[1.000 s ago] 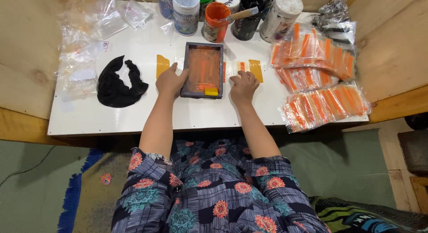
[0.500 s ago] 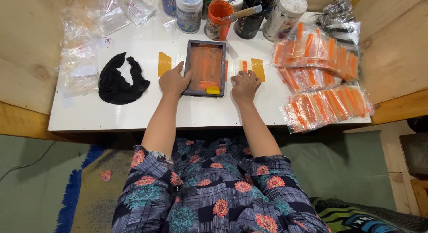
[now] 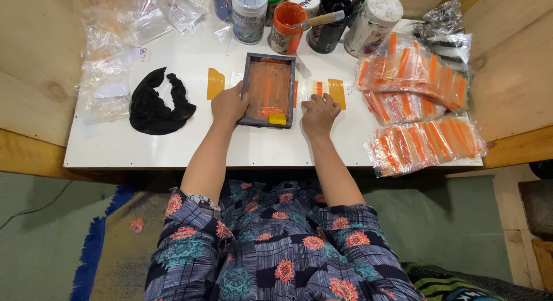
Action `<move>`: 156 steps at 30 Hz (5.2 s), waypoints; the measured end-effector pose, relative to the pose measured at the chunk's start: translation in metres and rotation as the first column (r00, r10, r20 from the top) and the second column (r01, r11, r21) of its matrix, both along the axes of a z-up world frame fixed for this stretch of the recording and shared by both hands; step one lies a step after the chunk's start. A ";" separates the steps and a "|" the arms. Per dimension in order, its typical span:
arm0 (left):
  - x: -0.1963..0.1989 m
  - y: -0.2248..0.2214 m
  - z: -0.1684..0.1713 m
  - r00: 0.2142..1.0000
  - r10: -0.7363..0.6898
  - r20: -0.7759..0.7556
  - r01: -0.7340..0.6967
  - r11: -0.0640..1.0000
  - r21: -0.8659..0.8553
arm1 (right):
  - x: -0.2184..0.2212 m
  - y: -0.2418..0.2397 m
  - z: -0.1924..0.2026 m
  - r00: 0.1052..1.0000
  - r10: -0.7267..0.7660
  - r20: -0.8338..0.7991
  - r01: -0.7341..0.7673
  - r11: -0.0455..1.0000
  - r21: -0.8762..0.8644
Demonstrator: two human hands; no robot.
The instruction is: Cleaning orange ink from a screen printing frame using a plastic scraper
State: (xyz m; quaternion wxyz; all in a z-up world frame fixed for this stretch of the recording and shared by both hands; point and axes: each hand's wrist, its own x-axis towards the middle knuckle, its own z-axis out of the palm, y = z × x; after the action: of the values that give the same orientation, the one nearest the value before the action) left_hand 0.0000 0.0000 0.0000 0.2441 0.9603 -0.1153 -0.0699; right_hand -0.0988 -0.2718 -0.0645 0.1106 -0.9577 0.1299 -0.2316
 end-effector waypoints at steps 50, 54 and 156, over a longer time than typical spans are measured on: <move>0.046 0.140 0.037 0.991 0.040 0.125 -0.064 0.980 0.190 | 0.006 -0.005 -0.013 0.992 -0.052 0.113 0.063 0.993 -0.097; 0.038 0.145 0.041 0.985 0.046 0.164 -0.070 0.988 0.141 | 0.007 -0.014 -0.013 0.966 -0.147 0.211 0.162 0.985 -0.059; -0.074 0.051 0.036 0.797 -0.355 -0.489 -0.603 -0.415 -0.682 | -0.019 0.077 0.016 0.906 0.283 0.314 -0.402 0.352 0.845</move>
State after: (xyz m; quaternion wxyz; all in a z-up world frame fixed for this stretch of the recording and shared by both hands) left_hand -0.0742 0.0509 0.0362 0.9516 0.2323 0.0898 -0.1801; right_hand -0.1176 -0.1945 -0.0486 0.6536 -0.7411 0.0228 -0.1518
